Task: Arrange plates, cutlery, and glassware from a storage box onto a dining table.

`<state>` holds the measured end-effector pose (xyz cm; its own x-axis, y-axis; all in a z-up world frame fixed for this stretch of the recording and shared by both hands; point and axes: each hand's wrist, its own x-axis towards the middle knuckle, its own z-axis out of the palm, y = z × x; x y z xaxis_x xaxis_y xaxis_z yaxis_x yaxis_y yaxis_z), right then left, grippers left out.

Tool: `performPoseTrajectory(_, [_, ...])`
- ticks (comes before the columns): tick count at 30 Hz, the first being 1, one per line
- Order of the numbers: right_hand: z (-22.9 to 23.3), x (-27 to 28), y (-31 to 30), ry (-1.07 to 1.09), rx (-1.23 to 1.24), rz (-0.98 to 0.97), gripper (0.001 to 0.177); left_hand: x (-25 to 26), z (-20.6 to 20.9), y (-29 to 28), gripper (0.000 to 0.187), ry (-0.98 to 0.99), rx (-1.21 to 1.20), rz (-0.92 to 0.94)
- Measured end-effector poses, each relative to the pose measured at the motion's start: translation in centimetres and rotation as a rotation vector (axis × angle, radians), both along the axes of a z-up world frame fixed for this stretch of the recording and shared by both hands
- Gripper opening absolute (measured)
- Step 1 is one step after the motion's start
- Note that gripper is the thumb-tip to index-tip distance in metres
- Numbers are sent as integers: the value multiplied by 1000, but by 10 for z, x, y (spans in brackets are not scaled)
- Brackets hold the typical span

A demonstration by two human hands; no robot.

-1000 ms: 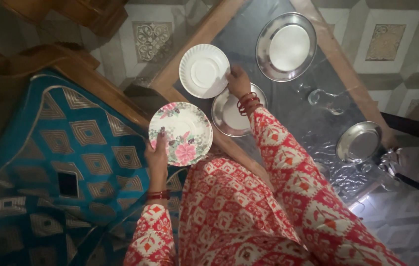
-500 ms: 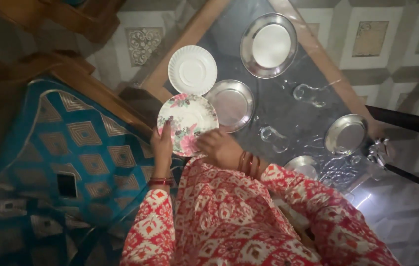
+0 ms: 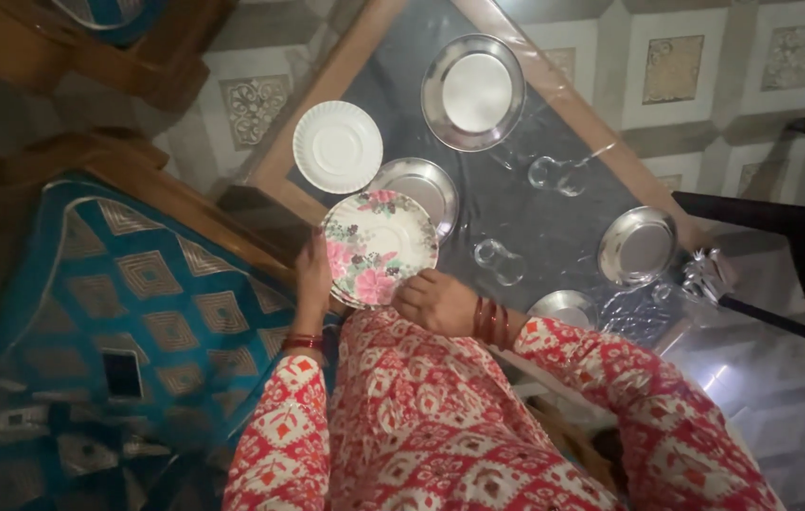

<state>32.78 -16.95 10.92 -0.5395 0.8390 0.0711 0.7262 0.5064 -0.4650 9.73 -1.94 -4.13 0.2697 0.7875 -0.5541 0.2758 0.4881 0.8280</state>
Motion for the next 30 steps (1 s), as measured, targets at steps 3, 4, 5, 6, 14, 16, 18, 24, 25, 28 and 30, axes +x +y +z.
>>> performPoseTrajectory(3, [32, 10, 13, 75, 54, -129, 37, 10, 16, 5, 56, 63, -28, -34])
performPoseTrajectory(4, [33, 14, 12, 73, 56, -131, 37, 14, 21, 8, 56, 62, -26, -36])
performPoseTrajectory(5, [34, 16, 12, 34, 61, -158, 35, 17, 25, 11, 54, 105, -3, -67])
performPoseTrajectory(6, [34, 19, 12, -5, 65, -186, 33, 19, 30, 14, 54, 148, 21, -99])
performPoseTrajectory(14, [50, 56, 12, 20, 189, -105, 38, 29, 43, 20, 45, 55, 61, -50])
performPoseTrajectory(16, [55, 63, 15, 63, 260, -107, 37, 17, 16, 19, 42, 49, 57, -38])
performPoseTrajectory(18, [60, 70, 19, 169, 344, -225, 29, -5, -39, 17, 35, -74, 59, -11])
performPoseTrajectory(24, [8, 101, 39, 956, -10, -1275, 11, 13, 20, 30, 35, 106, 94, -33])
performPoseTrajectory(25, [-12, 113, 48, 956, -10, -1277, 11, 13, 20, 31, 35, 107, 94, -35])
performPoseTrajectory(28, [-71, 144, 76, 1157, -96, -1386, 14, 14, 21, 33, 37, 114, 32, -12])
performPoseTrajectory(30, [-111, 162, 97, 1393, -229, -1441, 19, 17, 23, 36, 37, 84, 30, -12])
